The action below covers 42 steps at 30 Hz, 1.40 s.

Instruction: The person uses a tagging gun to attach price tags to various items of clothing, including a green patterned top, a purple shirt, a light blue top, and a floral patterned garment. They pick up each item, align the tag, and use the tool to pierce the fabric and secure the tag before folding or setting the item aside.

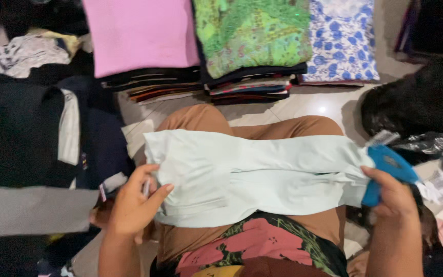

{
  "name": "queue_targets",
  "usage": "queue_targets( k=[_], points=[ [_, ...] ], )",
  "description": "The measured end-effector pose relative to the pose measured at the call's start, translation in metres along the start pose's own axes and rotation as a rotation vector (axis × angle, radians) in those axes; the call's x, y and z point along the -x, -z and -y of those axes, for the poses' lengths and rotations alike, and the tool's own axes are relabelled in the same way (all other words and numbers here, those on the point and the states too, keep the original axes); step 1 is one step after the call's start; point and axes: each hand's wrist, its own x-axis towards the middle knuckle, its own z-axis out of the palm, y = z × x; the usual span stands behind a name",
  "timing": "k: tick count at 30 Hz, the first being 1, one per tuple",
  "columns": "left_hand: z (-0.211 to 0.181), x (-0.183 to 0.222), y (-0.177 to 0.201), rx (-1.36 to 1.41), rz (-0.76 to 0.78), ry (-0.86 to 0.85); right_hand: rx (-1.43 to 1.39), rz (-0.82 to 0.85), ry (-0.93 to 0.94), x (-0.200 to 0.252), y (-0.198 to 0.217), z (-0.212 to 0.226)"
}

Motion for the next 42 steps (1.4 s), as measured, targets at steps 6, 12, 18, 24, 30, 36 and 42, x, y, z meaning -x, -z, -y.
queue_targets(
  k=[6,12,18,24,30,36,42],
  points=[
    [-0.001,0.012,0.011,0.347,-0.107,-0.072,-0.345,0.515,0.327,0.087,-0.031,0.053],
    [0.019,0.014,0.023,0.402,-0.415,-0.172,-0.476,1.361,0.388,0.224,-0.145,0.063],
    [0.043,0.006,-0.011,0.422,-0.482,-0.247,0.100,0.741,0.729,0.200,-0.168,0.057],
    [0.013,-0.001,-0.027,0.153,-0.443,-0.611,-0.018,0.569,0.622,0.096,-0.179,-0.028],
    [0.016,-0.012,-0.019,0.208,-0.407,-0.475,-0.113,0.548,0.493,0.106,-0.192,-0.028],
    [0.013,0.010,0.001,0.174,-0.392,-0.163,-0.207,0.579,0.409,0.115,-0.203,-0.012],
    [-0.009,0.012,-0.050,1.207,0.510,0.194,-0.035,0.959,0.804,0.190,-0.170,0.073]
  ],
)
